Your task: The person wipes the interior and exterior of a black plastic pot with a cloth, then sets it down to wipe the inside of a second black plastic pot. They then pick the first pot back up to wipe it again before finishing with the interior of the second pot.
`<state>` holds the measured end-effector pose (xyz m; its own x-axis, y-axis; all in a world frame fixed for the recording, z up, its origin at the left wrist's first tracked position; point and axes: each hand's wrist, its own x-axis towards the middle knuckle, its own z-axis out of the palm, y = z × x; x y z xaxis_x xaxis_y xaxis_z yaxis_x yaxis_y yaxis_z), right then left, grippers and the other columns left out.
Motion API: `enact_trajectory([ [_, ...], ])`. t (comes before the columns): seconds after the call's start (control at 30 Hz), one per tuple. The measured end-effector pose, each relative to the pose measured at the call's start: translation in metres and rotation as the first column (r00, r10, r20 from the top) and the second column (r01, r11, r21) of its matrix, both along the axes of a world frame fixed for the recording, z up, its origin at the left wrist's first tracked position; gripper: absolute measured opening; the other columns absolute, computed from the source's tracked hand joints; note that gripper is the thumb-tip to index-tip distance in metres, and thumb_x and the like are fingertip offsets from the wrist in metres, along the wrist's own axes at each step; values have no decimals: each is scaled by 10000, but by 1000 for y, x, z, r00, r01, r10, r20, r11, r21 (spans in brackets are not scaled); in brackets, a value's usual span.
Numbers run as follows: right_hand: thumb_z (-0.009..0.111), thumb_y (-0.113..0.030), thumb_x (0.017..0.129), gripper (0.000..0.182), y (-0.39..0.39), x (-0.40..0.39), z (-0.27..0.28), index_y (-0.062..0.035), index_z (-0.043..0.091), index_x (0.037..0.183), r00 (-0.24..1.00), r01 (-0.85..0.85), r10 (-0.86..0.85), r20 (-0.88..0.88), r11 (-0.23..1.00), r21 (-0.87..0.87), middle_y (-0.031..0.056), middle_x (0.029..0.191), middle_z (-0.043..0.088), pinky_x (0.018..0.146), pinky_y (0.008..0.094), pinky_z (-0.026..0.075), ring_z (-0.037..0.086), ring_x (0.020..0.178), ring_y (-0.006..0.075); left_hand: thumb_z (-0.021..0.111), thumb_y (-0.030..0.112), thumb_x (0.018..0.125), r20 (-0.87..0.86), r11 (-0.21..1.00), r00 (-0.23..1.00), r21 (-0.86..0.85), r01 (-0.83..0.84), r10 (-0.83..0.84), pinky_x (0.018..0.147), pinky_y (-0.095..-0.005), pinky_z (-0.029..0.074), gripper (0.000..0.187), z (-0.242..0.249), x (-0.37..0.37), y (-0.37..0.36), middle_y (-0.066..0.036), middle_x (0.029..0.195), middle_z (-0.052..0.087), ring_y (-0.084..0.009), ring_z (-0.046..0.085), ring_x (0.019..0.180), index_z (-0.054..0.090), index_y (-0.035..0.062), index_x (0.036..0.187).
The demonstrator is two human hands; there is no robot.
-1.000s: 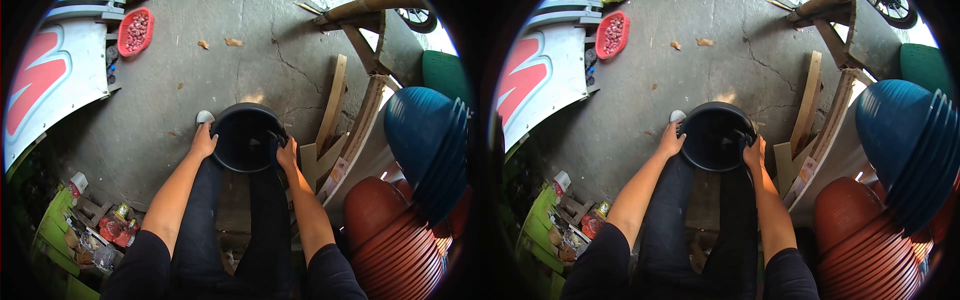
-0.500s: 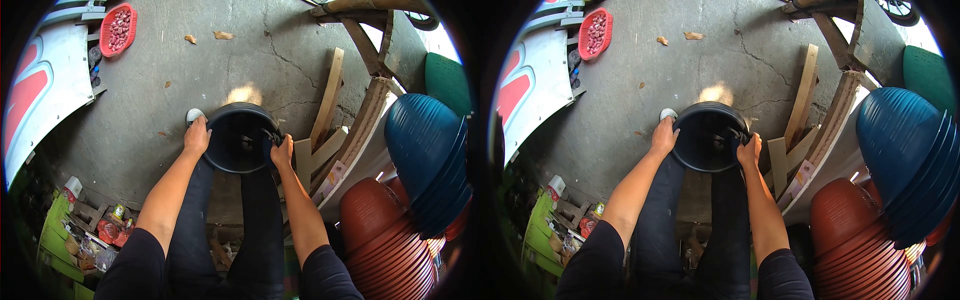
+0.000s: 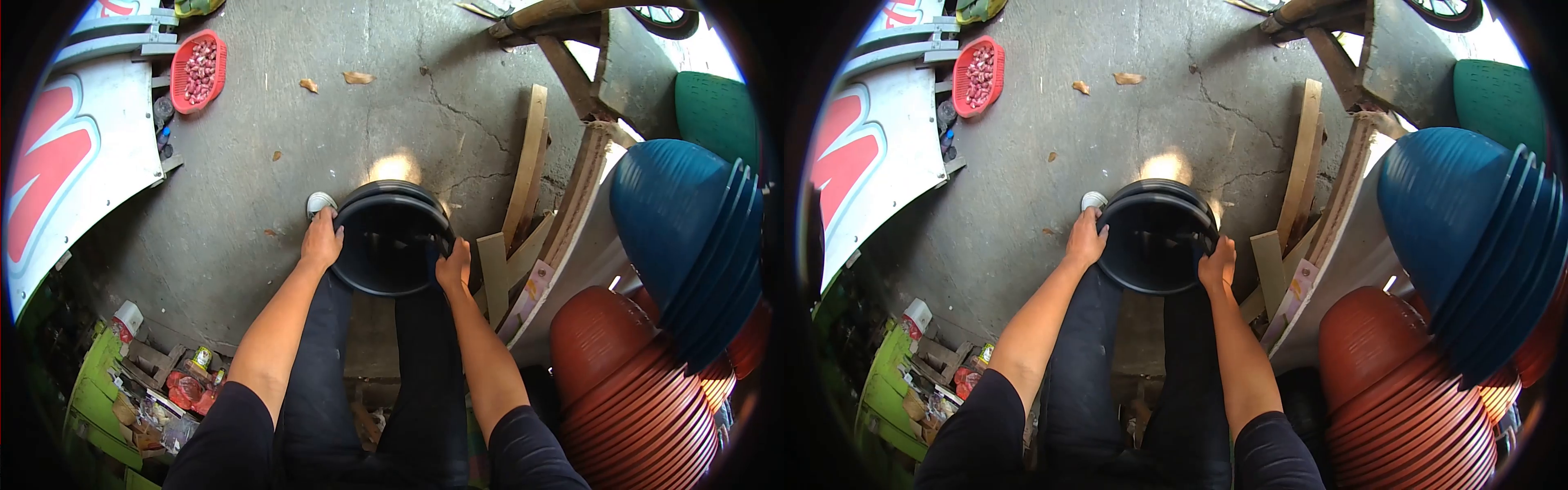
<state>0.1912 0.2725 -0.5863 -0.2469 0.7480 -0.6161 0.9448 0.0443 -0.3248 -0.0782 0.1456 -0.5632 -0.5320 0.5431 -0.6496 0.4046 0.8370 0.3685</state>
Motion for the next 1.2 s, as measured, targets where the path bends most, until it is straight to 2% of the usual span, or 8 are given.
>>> enact_trajectory([
  [0.3, 601, -49, 763, 494, 47, 20, 111, -73, 510, 1248, 966, -38, -6, -258, 985, -167, 235, 1129, 536, 968, 459, 436, 524, 1113, 435, 606, -32, 718, 98, 944, 995, 328, -20, -13, 781, -404, 468, 144, 142, -3, 6, -187, 916, 541, -380, 576, 910, 554, -31, 853],
  [0.4, 598, -65, 764, 477, 66, 2, 182, -70, 518, 1234, 960, 31, -60, -275, 993, -110, 237, 1156, 531, 992, 464, 423, 512, 1135, 430, 533, -92, 700, 423, 862, 903, 429, -269, 72, 1028, -312, 399, 464, 201, -2, 7, -115, 1219, 571, -250, 546, 1175, 580, -44, 1159],
  [0.53, 595, -48, 750, 587, 84, -22, 274, -47, 479, 1326, 965, -40, 39, -259, 999, 1, 250, 1185, 522, 1006, 462, 414, 503, 1156, 428, 448, -182, 691, 789, 765, 547, 160, -623, 280, 1088, -306, 352, 793, 305, -1, 14, -97, 1352, 515, -193, 488, 1265, 361, 12, 1455],
  [0.83, 544, 12, 756, 617, -7, -12, 433, 13, 460, 1368, 853, 233, -92, -514, 948, 217, 256, 1233, 551, 1029, 394, 413, 535, 1179, 402, 464, -188, 689, 865, 619, 464, 260, -742, 193, 850, -337, 533, 622, 404, -5, -20, -111, 1142, 577, -223, 621, 1003, 428, 60, 1258],
  [0.93, 539, -6, 819, 481, -55, -24, 449, 23, 537, 1300, 618, 504, -419, -665, 861, -75, 205, 1194, 621, 1002, 346, 426, 594, 1134, 319, 427, -219, 676, 888, 599, 443, 289, -747, 124, 987, -336, 473, 795, 426, 0, -35, -112, 1238, 531, -217, 559, 1150, 354, 51, 1420],
  [1.0, 482, -39, 902, 375, -85, -29, 419, 29, 568, 1260, 221, 648, -625, -748, 668, -367, 114, 1125, 661, 934, 314, 461, 620, 1040, 222, 427, -225, 676, 885, 621, 462, 327, -713, 64, 1038, -331, 430, 834, 441, 1, -48, -105, 1323, 493, -208, 510, 1227, 324, 56, 1454],
  [1.13, 465, -129, 972, 357, -96, -72, 434, 19, 532, 1290, 191, 856, -691, -697, 465, -226, 93, 1067, 646, 895, 326, 477, 612, 967, 199, 427, -227, 685, 890, 601, 449, 402, -691, -80, 1074, -323, 391, 870, 477, 15, -64, -82, 1402, 449, -198, 467, 1285, 276, 54, 1494],
  [1.2, 485, -167, 978, 372, -89, -90, 444, 20, 517, 1298, 248, 737, -698, -671, 585, -337, 90, 1063, 622, 928, 349, 463, 591, 975, 204, 427, -226, 688, 894, 593, 429, 417, -688, -131, 1077, -321, 388, 875, 500, 29, -68, -77, 1418, 438, -195, 457, 1296, 266, 53, 1502],
])
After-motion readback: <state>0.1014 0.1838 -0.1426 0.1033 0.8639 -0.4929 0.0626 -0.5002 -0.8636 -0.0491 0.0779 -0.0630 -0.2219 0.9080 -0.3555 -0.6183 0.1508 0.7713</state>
